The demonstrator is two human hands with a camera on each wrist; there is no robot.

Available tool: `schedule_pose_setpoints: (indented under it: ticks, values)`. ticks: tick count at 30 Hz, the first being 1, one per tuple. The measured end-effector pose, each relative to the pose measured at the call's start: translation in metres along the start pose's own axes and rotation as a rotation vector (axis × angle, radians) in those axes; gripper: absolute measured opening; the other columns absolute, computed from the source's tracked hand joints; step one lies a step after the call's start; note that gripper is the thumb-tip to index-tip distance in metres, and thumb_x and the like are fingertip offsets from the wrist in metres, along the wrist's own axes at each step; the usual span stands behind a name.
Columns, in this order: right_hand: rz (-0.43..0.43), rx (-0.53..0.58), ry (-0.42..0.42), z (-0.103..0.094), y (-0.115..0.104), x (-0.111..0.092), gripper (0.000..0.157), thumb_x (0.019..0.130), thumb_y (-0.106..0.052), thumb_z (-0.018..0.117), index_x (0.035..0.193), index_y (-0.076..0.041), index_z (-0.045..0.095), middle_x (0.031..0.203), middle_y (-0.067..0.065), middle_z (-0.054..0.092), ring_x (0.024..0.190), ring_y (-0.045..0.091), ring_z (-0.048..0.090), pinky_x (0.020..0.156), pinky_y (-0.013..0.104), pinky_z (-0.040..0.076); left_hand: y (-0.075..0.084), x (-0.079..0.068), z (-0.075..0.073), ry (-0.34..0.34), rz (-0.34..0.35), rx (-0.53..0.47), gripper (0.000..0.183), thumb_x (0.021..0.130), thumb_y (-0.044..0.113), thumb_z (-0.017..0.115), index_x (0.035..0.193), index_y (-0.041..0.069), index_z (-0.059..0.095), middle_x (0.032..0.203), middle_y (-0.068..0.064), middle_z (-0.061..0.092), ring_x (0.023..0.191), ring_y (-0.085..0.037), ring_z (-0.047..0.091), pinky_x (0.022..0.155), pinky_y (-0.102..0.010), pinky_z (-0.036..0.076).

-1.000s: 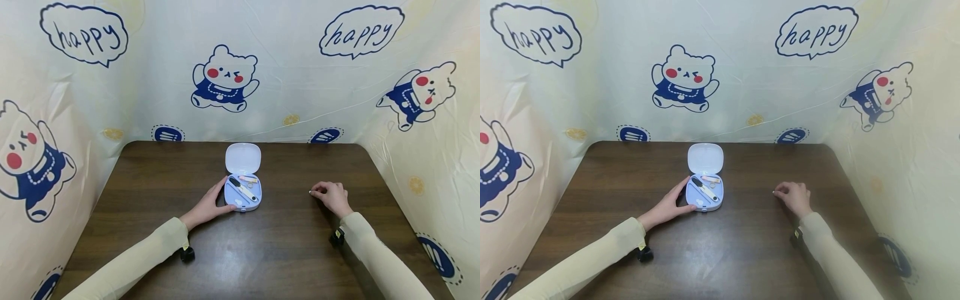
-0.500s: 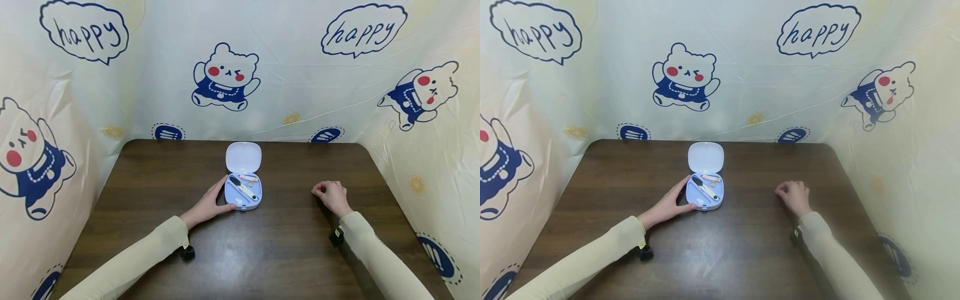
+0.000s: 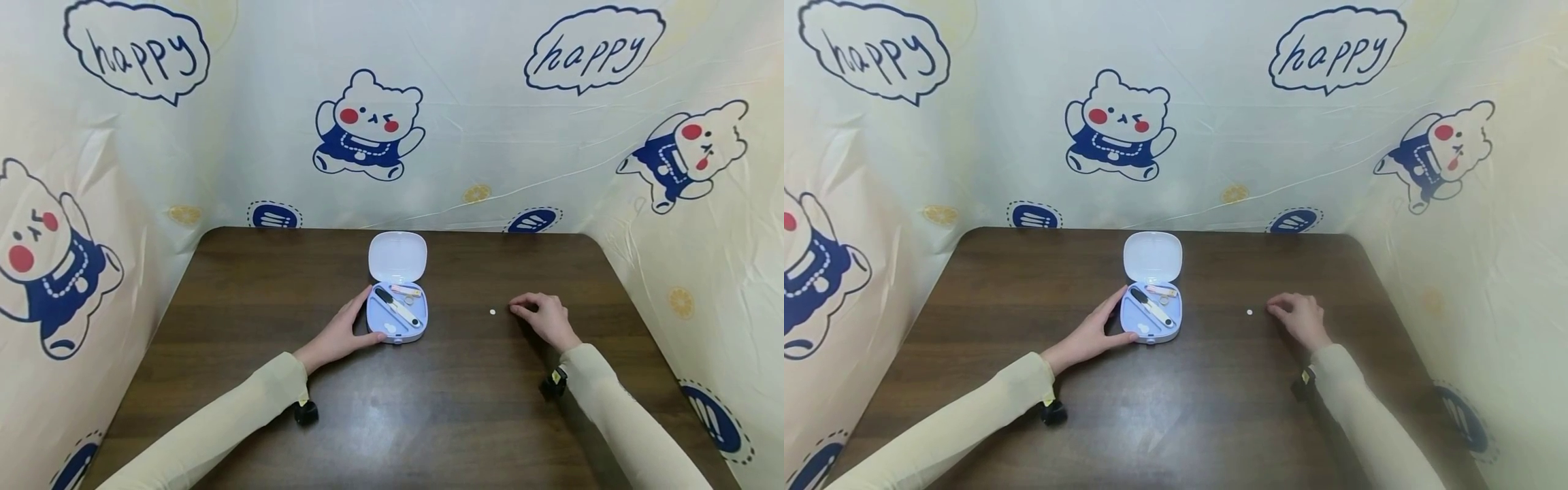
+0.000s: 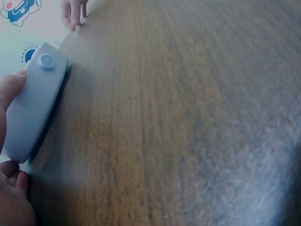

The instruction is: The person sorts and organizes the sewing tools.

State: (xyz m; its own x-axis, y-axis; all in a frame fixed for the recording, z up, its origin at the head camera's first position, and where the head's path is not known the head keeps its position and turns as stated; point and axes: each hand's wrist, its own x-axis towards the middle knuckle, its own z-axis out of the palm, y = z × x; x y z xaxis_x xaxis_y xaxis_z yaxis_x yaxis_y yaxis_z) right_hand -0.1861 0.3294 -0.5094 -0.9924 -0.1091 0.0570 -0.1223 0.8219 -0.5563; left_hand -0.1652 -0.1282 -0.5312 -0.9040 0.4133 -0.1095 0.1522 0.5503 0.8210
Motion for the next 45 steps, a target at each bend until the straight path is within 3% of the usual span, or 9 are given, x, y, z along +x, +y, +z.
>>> schedule_pose_setpoints:
  ticks: [6, 11, 25, 31, 45]
  values:
    - [0.008, 0.051, -0.099, 0.008, 0.005, 0.007, 0.018, 0.095, -0.027, 0.079, 0.108, -0.015, 0.081, 0.147, 0.028, 0.05, 0.141, 0.053, 0.032, 0.11, 0.076, 0.017, 0.0, 0.0, 0.001, 0.003, -0.003, 0.005, 0.109, 0.089, 0.059, 0.077, 0.169, 0.024, 0.011, 0.174, -0.004, 0.017, 0.158, -0.03, 0.019, 0.124, -0.057, 0.023]
    - [0.008, 0.052, -0.118, 0.015, 0.0, 0.012, 0.013, 0.092, -0.025, 0.082, 0.101, -0.016, 0.08, 0.158, 0.035, 0.034, 0.145, 0.059, 0.025, 0.112, 0.075, 0.015, 0.001, 0.0, 0.001, 0.001, -0.003, 0.0, 0.11, 0.089, 0.059, 0.077, 0.169, 0.023, 0.011, 0.174, -0.004, 0.017, 0.159, -0.031, 0.018, 0.124, -0.057, 0.023]
    - [-0.029, 0.045, -0.109, 0.021, -0.009, 0.015, 0.005, 0.093, -0.022, 0.081, 0.096, -0.018, 0.079, 0.159, 0.031, 0.037, 0.148, 0.059, 0.022, 0.116, 0.075, 0.008, -0.001, 0.0, 0.001, 0.004, -0.001, -0.004, 0.109, 0.09, 0.059, 0.077, 0.169, 0.023, 0.011, 0.174, -0.004, 0.016, 0.159, -0.031, 0.017, 0.124, -0.058, 0.022]
    - [-0.038, 0.057, -0.105, 0.022, -0.011, 0.014, 0.004, 0.094, -0.017, 0.079, 0.095, -0.013, 0.079, 0.158, 0.03, 0.039, 0.149, 0.058, 0.021, 0.116, 0.077, 0.003, -0.001, 0.001, 0.001, 0.002, 0.003, -0.004, 0.109, 0.09, 0.057, 0.077, 0.169, 0.023, 0.011, 0.174, -0.004, 0.016, 0.159, -0.032, 0.017, 0.124, -0.058, 0.022]
    - [-0.037, 0.088, -0.127, 0.022, -0.009, 0.013, 0.009, 0.097, -0.016, 0.075, 0.092, -0.01, 0.078, 0.16, 0.03, 0.036, 0.152, 0.056, 0.014, 0.118, 0.074, -0.001, -0.001, 0.001, 0.001, 0.002, -0.002, -0.001, 0.109, 0.09, 0.059, 0.076, 0.169, 0.024, 0.011, 0.174, -0.003, 0.016, 0.159, -0.031, 0.018, 0.125, -0.057, 0.022]
